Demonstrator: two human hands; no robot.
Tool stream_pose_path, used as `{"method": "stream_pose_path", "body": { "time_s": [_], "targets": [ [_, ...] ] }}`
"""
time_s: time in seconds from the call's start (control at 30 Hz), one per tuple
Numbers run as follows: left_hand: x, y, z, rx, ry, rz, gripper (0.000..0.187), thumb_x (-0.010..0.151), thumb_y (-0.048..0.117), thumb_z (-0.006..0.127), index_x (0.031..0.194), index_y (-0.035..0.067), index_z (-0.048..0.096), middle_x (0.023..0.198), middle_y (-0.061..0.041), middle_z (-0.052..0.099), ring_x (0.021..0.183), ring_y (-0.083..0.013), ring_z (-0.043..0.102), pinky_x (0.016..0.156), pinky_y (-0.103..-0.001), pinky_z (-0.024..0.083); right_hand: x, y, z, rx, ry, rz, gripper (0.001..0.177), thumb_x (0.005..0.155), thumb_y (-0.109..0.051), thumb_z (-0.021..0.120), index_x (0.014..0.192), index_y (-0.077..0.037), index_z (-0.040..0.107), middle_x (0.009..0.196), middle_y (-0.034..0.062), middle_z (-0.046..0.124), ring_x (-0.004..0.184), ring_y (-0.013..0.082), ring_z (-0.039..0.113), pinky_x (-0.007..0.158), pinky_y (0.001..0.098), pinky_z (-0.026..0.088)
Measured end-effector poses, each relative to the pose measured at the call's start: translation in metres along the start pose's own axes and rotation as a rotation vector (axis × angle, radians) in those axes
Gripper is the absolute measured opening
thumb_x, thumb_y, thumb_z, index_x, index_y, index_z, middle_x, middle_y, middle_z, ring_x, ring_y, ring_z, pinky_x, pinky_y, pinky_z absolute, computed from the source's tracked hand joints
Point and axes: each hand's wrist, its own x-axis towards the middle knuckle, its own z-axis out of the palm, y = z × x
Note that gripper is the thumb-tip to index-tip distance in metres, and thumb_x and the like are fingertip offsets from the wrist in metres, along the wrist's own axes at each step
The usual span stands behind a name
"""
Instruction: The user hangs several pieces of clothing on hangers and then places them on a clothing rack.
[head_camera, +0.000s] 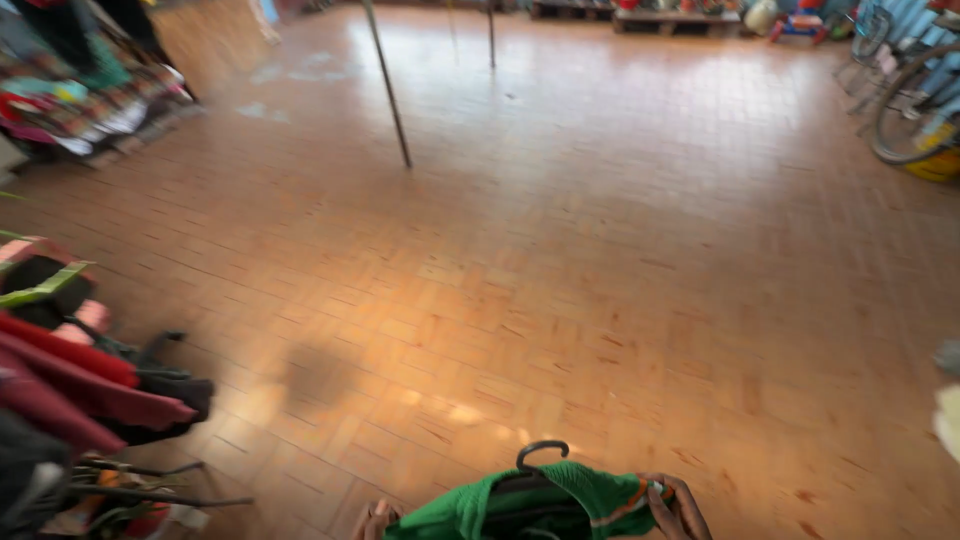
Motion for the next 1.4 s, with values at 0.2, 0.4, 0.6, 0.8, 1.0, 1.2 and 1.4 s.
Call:
{"method": "stream_pose_path", "body": {
  "time_s": [0.2,0.4,0.6,0.8,1.0,1.2,1.4],
  "targets": [
    [0.02,-0.004,0.17,0.015,0.195,-0.116,0.028,0.099,0.007,0.052,0.072,-0.002,0.056,0.071,-0.017,0.06,0.064,-0.0173,0.052,0.061,-0.029,0.041,-0.03,-0.122,-0.022,0.016,0.191,0.13,0.027,0.101,-0.015,0.053,0.121,0.002,0.058,0.131,0.0188,0.063,0.122,0.0263,0.061,0.107,0.0428,0.045],
    [0.062,-0.079,0.225,0.027,0.096,-0.221,0.027,0.098,0.008,0.054,0.074,-0.002,0.056,0.075,-0.016,0.061,0.07,-0.017,0.054,0.069,-0.027,0.044,0.012,-0.083,-0.122,0.111,0.298,-0.015,0.022,0.1,-0.014,0.055,0.116,0.0,0.055,0.134,0.0194,0.061,0.127,0.0277,0.057,0.109,0.0456,0.041],
    [0.127,-0.086,0.316,0.019,0.045,-0.313,0.026,0.097,0.008,0.059,0.073,0.001,0.053,0.072,-0.012,0.057,0.067,-0.0147,0.051,0.063,-0.028,0.042,0.059,-0.099,-0.148,0.197,0.473,0.127,0.02,0.1,-0.014,0.055,0.115,-0.001,0.052,0.135,0.0208,0.061,0.125,0.0319,0.059,0.105,0.0518,0.048],
    [0.235,-0.104,0.398,0.103,-0.112,-0.344,0.021,0.094,0.006,0.059,0.075,-0.002,0.059,0.071,-0.01,0.061,0.063,-0.0121,0.05,0.059,-0.027,0.04,0.142,-0.104,-0.151,0.245,0.505,-0.017,0.021,0.098,-0.013,0.056,0.116,-0.004,0.052,0.136,0.0213,0.061,0.122,0.0294,0.061,0.102,0.0482,0.048],
    [0.357,-0.118,0.491,0.197,-0.229,-0.402,0.016,0.092,0.004,0.062,0.077,-0.002,0.06,0.071,-0.008,0.06,0.065,-0.0131,0.053,0.064,-0.028,0.044,0.261,-0.142,-0.152,0.207,0.584,-0.055,0.022,0.098,-0.015,0.057,0.117,-0.004,0.054,0.134,0.02,0.061,0.121,0.0278,0.06,0.102,0.0467,0.046],
    [0.452,-0.146,0.562,0.257,-0.31,-0.358,0.017,0.092,0.006,0.063,0.078,-0.001,0.059,0.073,-0.007,0.059,0.069,-0.0131,0.053,0.068,-0.028,0.044,0.361,-0.162,-0.164,0.18,0.665,-0.044,0.024,0.098,-0.016,0.057,0.119,-0.005,0.056,0.132,0.0187,0.062,0.12,0.0262,0.06,0.101,0.0452,0.045],
    [0.542,-0.206,0.635,0.31,-0.287,-0.33,0.017,0.091,0.008,0.064,0.077,-0.001,0.06,0.073,-0.009,0.064,0.072,-0.0142,0.057,0.073,-0.028,0.046,0.478,-0.18,-0.214,0.116,0.708,-0.017,0.025,0.098,-0.018,0.058,0.12,-0.006,0.058,0.13,0.0174,0.063,0.118,0.0246,0.059,0.101,0.0437,0.043]
  ]
}}
